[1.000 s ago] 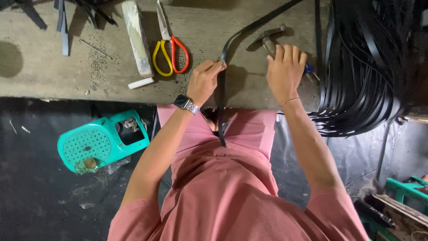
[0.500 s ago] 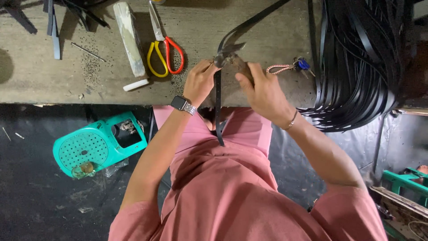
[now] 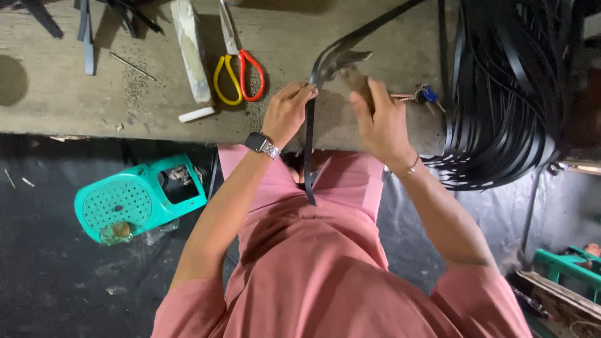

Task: Punching a series of holes into a leather strap using a hand punch and a hammer on a workbench.

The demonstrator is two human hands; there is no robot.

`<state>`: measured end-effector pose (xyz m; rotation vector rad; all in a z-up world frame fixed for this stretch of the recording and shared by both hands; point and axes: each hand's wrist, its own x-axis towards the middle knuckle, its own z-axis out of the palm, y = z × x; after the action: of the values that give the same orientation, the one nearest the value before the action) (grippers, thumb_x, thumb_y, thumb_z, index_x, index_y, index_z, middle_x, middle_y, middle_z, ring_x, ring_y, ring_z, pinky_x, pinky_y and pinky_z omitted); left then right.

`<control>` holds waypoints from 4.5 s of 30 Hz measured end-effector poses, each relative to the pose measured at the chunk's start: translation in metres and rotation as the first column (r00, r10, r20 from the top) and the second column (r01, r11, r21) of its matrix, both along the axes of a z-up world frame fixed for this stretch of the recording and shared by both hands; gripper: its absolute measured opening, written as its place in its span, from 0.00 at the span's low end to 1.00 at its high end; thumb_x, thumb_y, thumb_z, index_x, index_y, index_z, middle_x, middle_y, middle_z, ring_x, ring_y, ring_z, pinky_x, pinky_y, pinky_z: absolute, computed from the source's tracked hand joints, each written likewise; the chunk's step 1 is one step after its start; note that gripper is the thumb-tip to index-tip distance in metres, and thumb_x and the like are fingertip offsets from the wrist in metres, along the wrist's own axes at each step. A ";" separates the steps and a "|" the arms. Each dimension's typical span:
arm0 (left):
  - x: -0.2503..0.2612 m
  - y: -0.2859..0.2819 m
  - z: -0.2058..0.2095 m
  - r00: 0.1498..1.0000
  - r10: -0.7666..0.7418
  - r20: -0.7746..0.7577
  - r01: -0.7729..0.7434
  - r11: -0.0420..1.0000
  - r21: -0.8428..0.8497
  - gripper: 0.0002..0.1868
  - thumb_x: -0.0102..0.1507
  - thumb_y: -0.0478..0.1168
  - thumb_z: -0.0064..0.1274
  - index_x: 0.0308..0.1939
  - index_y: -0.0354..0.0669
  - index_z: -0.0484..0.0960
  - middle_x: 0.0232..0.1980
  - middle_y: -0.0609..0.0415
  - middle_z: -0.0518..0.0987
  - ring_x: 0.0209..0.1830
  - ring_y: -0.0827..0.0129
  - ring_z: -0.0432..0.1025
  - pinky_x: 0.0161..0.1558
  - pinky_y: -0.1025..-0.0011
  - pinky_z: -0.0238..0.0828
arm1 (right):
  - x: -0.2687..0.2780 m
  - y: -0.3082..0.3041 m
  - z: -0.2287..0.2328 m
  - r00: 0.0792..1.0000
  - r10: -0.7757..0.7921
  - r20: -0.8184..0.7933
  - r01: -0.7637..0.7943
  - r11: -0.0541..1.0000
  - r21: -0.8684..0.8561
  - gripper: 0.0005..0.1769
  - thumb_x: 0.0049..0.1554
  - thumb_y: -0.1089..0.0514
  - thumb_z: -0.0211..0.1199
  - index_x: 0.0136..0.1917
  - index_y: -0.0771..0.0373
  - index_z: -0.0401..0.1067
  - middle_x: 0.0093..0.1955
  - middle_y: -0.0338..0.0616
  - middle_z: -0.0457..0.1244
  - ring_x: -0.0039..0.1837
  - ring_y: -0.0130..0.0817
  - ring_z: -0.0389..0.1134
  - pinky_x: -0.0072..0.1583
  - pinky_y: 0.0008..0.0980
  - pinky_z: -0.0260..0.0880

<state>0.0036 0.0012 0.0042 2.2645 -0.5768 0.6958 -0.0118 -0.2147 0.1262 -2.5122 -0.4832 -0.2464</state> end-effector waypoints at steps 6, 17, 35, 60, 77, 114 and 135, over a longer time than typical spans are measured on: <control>-0.001 0.005 0.023 0.999 -0.017 -0.047 0.012 0.993 -0.119 0.04 0.67 0.30 0.54 0.40 0.38 0.84 0.31 0.49 0.77 0.34 0.54 0.77 0.37 0.66 0.77 | 0.023 -0.005 -0.031 0.870 -0.201 0.451 0.379 0.857 -0.349 0.18 0.70 0.45 0.54 0.66 0.55 0.71 0.39 0.40 0.64 0.36 0.38 0.70 0.35 0.35 0.71; -0.002 0.000 0.017 0.983 0.021 -0.180 -0.044 0.991 -0.124 0.05 0.67 0.33 0.54 0.35 0.44 0.81 0.31 0.54 0.77 0.35 0.55 0.77 0.40 0.64 0.77 | 0.024 0.044 -0.088 0.943 0.163 0.290 -0.112 0.977 -0.184 0.26 0.54 0.38 0.72 0.54 0.59 0.77 0.61 0.43 0.62 0.62 0.44 0.62 0.56 0.42 0.58; -0.022 0.012 0.021 0.927 -0.112 -0.358 -0.010 0.947 -0.323 0.12 0.74 0.41 0.45 0.38 0.45 0.80 0.33 0.52 0.82 0.37 0.55 0.81 0.40 0.64 0.78 | 0.007 0.035 -0.068 0.979 0.199 0.050 -0.186 0.964 -0.191 0.37 0.58 0.36 0.67 0.75 0.50 0.67 0.73 0.46 0.56 0.68 0.50 0.59 0.60 0.48 0.58; -0.032 0.013 0.044 0.976 -0.195 -0.102 0.199 0.979 0.033 0.05 0.70 0.31 0.46 0.39 0.38 0.71 0.44 0.42 0.80 0.33 0.56 0.68 0.42 0.63 0.67 | 0.094 0.071 -0.040 0.881 0.230 -0.413 -0.099 0.944 0.316 0.20 0.67 0.62 0.57 0.32 0.57 0.61 0.26 0.34 0.59 0.31 0.22 0.54 0.56 0.34 0.72; -0.033 0.013 0.013 0.958 -0.240 -0.158 0.197 0.949 -0.245 0.14 0.74 0.40 0.44 0.38 0.41 0.81 0.27 0.48 0.80 0.33 0.57 0.79 0.38 0.65 0.76 | 0.029 0.024 -0.051 0.936 0.345 0.074 -0.327 0.927 -0.181 0.36 0.57 0.47 0.70 0.74 0.62 0.68 0.79 0.43 0.55 0.72 0.50 0.56 0.61 0.47 0.56; -0.003 0.008 0.042 0.916 -0.085 -0.392 -0.015 0.969 -0.246 0.07 0.70 0.41 0.56 0.42 0.42 0.84 0.35 0.59 0.87 0.24 0.79 0.76 0.24 0.82 0.67 | 0.034 0.018 -0.045 0.935 0.331 -0.126 -0.354 0.884 -0.306 0.47 0.60 0.23 0.55 0.76 0.59 0.65 0.82 0.32 0.48 0.75 0.44 0.51 0.64 0.56 0.56; -0.010 0.006 0.025 0.969 -0.160 -0.190 0.149 0.986 -0.070 0.05 0.70 0.27 0.53 0.47 0.39 0.79 0.38 0.52 0.80 0.32 0.71 0.74 0.32 0.76 0.78 | 0.043 -0.015 -0.057 0.948 -0.273 0.165 0.305 0.927 -0.219 0.28 0.61 0.43 0.66 0.68 0.58 0.67 0.64 0.48 0.57 0.63 0.43 0.54 0.61 0.44 0.55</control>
<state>-0.0067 0.0070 0.0287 2.1781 -0.6228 0.4024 0.0312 -0.2295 0.0689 -2.8175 -0.1975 -0.4972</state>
